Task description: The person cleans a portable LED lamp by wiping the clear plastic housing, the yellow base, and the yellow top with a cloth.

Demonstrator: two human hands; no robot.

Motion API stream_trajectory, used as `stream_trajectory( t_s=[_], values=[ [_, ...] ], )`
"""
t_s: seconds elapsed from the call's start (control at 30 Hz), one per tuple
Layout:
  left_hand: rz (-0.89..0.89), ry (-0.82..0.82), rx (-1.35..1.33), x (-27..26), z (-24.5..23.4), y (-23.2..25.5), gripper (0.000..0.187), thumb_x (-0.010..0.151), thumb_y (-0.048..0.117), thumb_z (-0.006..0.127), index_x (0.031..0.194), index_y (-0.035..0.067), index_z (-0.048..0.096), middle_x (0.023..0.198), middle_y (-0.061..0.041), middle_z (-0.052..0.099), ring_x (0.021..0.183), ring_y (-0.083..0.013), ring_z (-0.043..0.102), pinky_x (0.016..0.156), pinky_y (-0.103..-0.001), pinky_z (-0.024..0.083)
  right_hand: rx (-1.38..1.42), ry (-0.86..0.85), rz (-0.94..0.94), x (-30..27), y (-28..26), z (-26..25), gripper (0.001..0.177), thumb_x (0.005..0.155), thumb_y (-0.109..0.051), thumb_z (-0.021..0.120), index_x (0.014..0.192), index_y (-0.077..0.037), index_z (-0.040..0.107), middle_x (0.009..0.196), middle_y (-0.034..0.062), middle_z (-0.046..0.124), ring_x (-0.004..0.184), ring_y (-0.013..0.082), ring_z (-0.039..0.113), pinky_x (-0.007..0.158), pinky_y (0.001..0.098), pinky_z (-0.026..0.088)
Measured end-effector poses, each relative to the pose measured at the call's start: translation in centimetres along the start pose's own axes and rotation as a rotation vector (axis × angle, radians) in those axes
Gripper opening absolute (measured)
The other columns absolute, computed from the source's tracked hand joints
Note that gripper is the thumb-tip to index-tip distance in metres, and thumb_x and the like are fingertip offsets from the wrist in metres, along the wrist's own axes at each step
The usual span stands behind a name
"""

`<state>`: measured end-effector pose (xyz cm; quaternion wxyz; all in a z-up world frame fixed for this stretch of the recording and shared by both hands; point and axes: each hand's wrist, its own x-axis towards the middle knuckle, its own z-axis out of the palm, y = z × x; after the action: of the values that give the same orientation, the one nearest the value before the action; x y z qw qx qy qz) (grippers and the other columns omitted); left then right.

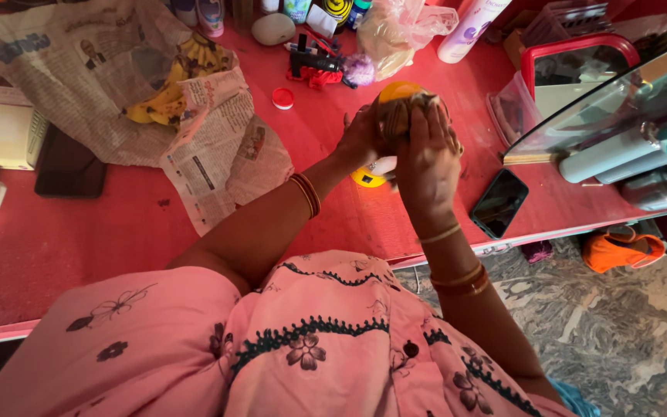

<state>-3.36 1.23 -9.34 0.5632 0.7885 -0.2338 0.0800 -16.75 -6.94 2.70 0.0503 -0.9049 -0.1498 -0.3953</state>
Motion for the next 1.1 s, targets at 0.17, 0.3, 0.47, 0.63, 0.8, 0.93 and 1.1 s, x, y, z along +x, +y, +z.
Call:
stream_trajectory(
  t_s=[0.17, 0.3, 0.47, 0.63, 0.8, 0.93, 1.1],
  values=[
    [0.038, -0.082, -0.147, 0.0, -1.5, 1.3, 0.103, 0.057, 0.045, 0.098, 0.142, 0.013, 0.048, 0.125, -0.007, 0.070, 0.121, -0.0254, 0.066, 0.104, -0.049, 0.050, 0.298, -0.089, 0.274, -0.4, 3.7, -5.4, 0.017, 0.099, -0.005, 0.061, 0.111, 0.002, 0.070, 0.095, 0.0258, 0.071, 0.083, 0.0407, 0.071, 0.072, 0.0447, 0.055],
    [0.202, -0.106, -0.455, -0.4, -1.0, 1.0, 0.100, 0.066, 0.027, 0.099, 0.147, 0.007, 0.044, 0.132, -0.010, 0.070, 0.124, -0.0212, 0.068, 0.105, -0.040, 0.057, 0.158, 0.143, 0.290, -0.4, 9.3, -4.5, 0.012, 0.101, -0.002, 0.062, 0.110, 0.004, 0.067, 0.094, 0.0241, 0.070, 0.087, 0.0399, 0.069, 0.074, 0.0428, 0.054],
    [0.169, -0.096, -0.392, -0.2, -1.1, 0.9, 0.102, 0.064, 0.022, 0.100, 0.147, 0.008, 0.043, 0.131, -0.009, 0.069, 0.123, -0.0200, 0.067, 0.104, -0.040, 0.055, 0.725, -0.069, 0.420, 1.0, 10.8, -1.3, 0.022, 0.104, -0.008, 0.055, 0.116, 0.001, 0.071, 0.093, 0.0141, 0.072, 0.081, 0.0139, 0.063, 0.071, 0.0358, 0.053],
    [0.173, -0.083, -0.305, -0.1, -1.3, 1.2, 0.101, 0.065, 0.028, 0.100, 0.146, 0.008, 0.043, 0.130, -0.011, 0.067, 0.124, -0.0215, 0.062, 0.105, -0.038, 0.050, 0.346, 0.048, 0.281, 4.4, 8.3, 0.2, 0.015, 0.107, -0.011, 0.063, 0.099, 0.001, 0.066, 0.081, 0.0141, 0.065, 0.066, 0.0230, 0.060, 0.061, 0.0394, 0.049],
    [-0.064, -0.114, -0.061, 0.1, -1.5, 1.3, 0.102, 0.063, 0.031, 0.100, 0.145, 0.009, 0.043, 0.129, -0.010, 0.068, 0.123, -0.0214, 0.063, 0.105, -0.039, 0.049, -0.230, -0.034, -0.214, 4.5, 0.8, 5.9, 0.011, 0.083, -0.011, 0.068, 0.094, -0.009, 0.067, 0.089, 0.0112, 0.069, 0.074, 0.0286, 0.066, 0.058, 0.0449, 0.050],
    [-0.098, -0.118, -0.049, 0.0, -1.2, 1.1, 0.103, 0.062, 0.033, 0.100, 0.145, 0.010, 0.043, 0.128, -0.009, 0.068, 0.122, -0.0213, 0.064, 0.104, -0.040, 0.048, 0.298, -0.036, -0.354, 6.3, 1.2, 3.7, 0.029, 0.091, -0.004, 0.066, 0.119, -0.003, 0.069, 0.106, 0.0126, 0.073, 0.097, 0.0255, 0.072, 0.084, 0.0400, 0.060],
    [0.044, -0.081, -0.149, -0.2, -1.5, 1.6, 0.107, 0.057, 0.035, 0.102, 0.144, 0.011, 0.043, 0.129, -0.007, 0.068, 0.121, -0.0196, 0.065, 0.105, -0.039, 0.049, 0.429, -0.010, 0.032, 7.4, 7.5, -1.7, 0.018, 0.098, 0.005, 0.062, 0.112, -0.001, 0.073, 0.101, 0.0078, 0.078, 0.090, 0.0148, 0.076, 0.080, 0.0297, 0.061]
  ],
)
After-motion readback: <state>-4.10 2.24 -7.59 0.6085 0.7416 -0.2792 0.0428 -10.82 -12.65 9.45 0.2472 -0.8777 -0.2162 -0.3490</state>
